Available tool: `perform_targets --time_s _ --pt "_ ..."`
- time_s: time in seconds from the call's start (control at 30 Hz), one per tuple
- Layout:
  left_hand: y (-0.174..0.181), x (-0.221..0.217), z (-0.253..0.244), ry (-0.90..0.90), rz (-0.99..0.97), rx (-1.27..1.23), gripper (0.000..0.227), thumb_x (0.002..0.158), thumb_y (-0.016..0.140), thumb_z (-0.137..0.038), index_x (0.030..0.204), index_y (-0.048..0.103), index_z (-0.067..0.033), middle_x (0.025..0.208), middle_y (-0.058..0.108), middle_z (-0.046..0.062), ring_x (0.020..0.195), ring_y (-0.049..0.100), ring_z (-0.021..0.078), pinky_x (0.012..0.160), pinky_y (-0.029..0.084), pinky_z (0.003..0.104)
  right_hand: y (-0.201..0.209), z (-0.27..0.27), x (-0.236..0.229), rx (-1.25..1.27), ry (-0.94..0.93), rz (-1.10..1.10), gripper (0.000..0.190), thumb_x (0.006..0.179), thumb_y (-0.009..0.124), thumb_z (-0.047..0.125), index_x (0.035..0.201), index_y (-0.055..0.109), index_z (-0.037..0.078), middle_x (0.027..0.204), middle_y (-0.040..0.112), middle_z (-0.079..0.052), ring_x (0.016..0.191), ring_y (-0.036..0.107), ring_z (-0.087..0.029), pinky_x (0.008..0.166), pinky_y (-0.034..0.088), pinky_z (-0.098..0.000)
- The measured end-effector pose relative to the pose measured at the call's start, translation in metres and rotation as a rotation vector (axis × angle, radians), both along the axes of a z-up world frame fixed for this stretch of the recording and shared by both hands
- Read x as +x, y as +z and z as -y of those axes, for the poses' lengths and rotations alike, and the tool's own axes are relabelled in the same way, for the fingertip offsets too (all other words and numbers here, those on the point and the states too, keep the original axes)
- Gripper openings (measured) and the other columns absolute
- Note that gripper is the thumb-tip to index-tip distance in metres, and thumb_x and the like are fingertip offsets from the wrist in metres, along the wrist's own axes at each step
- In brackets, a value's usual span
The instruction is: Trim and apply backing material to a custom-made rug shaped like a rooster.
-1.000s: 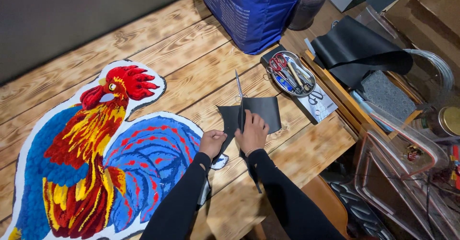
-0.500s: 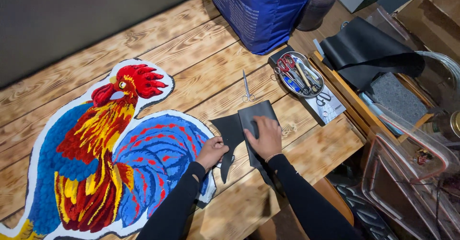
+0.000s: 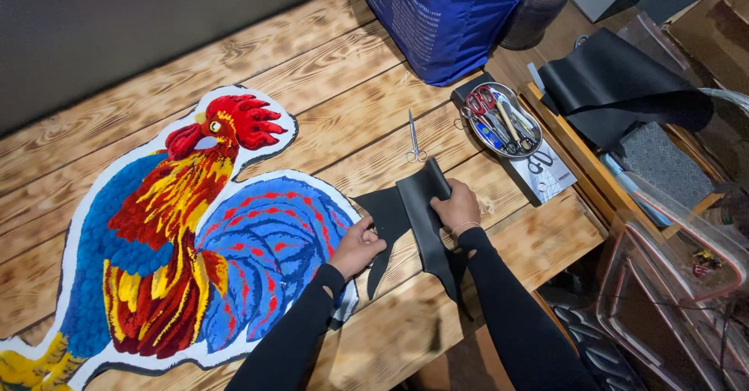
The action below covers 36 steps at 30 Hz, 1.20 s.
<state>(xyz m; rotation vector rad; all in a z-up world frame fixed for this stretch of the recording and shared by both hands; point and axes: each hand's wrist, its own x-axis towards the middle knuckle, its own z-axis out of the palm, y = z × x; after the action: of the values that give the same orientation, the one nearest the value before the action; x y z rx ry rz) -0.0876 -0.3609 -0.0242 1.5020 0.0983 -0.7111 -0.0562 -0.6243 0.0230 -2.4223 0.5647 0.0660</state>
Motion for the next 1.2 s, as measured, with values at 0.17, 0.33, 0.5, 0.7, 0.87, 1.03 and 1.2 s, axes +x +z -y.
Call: perform_targets --time_s 0.17,0.33,0.5,0.7,0.87,1.03,1.2 --pt "0.023 0.002 0.04 0.027 0.175 -0.072 0.069 0.085 0.072 -0.004 0.149 0.046 -0.0009 0.078 0.063 -0.001 0.064 0.058 0.0049 0.055 0.048 0.022 0.022 -0.022 -0.014 0.515 0.121 0.112 0.03 0.09 0.076 0.019 0.113 0.072 0.001 0.095 0.074 -0.012 0.087 0.07 -0.021 0.077 0.057 -0.0318" --pt "0.072 0.008 0.08 -0.049 0.304 0.027 0.069 0.085 0.072 -0.007 0.15 0.05 -0.0009 0.085 0.067 0.006 0.07 0.06 0.0074 0.062 0.051 0.023 0.047 -0.024 -0.025 1.133 0.013 0.001 0.027 0.096 0.069 0.014 0.12 0.063 0.003 0.098 0.07 -0.002 0.085 0.065 -0.009 0.07 0.055 -0.0263" --pt "0.111 0.011 0.102 -0.094 0.297 -0.243 0.065 0.094 0.069 -0.011 0.153 0.043 -0.0024 0.13 0.067 0.007 0.097 0.066 0.006 0.085 0.055 0.022 0.052 0.054 -0.009 1.122 -0.11 0.231 0.035 0.09 0.068 0.004 0.125 0.063 0.003 0.104 0.073 -0.005 0.089 0.068 -0.013 0.077 0.056 -0.0284" --pt "0.1 0.024 0.07 -0.114 0.357 -0.095 0.047 0.095 0.066 -0.013 0.14 0.059 -0.0014 0.122 0.075 0.01 0.102 0.071 0.01 0.088 0.056 0.024 0.129 0.217 0.054 1.057 -0.326 0.528 0.023 0.093 0.068 0.01 0.114 0.063 0.004 0.102 0.071 -0.006 0.088 0.069 -0.019 0.077 0.057 -0.0322" --pt "0.065 0.02 0.03 -0.01 0.245 -0.054 0.041 0.096 0.065 -0.015 0.134 0.063 -0.0006 0.116 0.077 0.011 0.102 0.074 0.0137 0.09 0.057 0.026 0.107 0.354 0.108 0.818 -0.306 0.502 0.023 0.094 0.067 0.01 0.115 0.063 0.0 0.099 0.067 -0.004 0.088 0.064 -0.016 0.079 0.054 -0.0315" --pt "0.02 0.011 -0.022 0.102 0.227 0.039 0.038 0.095 0.065 -0.015 0.13 0.066 0.002 0.113 0.078 0.012 0.105 0.074 0.0141 0.091 0.057 0.026 0.169 0.382 0.146 0.476 -0.088 0.013 0.032 0.092 0.068 0.016 0.122 0.066 0.005 0.092 0.065 -0.006 0.081 0.06 -0.017 0.075 0.05 -0.0327" --pt "-0.019 -0.006 -0.061 0.27 0.109 0.118 0.038 0.095 0.065 -0.017 0.128 0.069 0.0024 0.107 0.08 0.01 0.094 0.074 0.0148 0.085 0.057 0.027 0.15 0.392 0.193 -0.56 0.086 -0.016 0.059 0.077 0.083 0.012 0.131 0.061 0.009 0.109 0.063 -0.021 0.098 0.061 -0.04 0.087 0.049 -0.0494"
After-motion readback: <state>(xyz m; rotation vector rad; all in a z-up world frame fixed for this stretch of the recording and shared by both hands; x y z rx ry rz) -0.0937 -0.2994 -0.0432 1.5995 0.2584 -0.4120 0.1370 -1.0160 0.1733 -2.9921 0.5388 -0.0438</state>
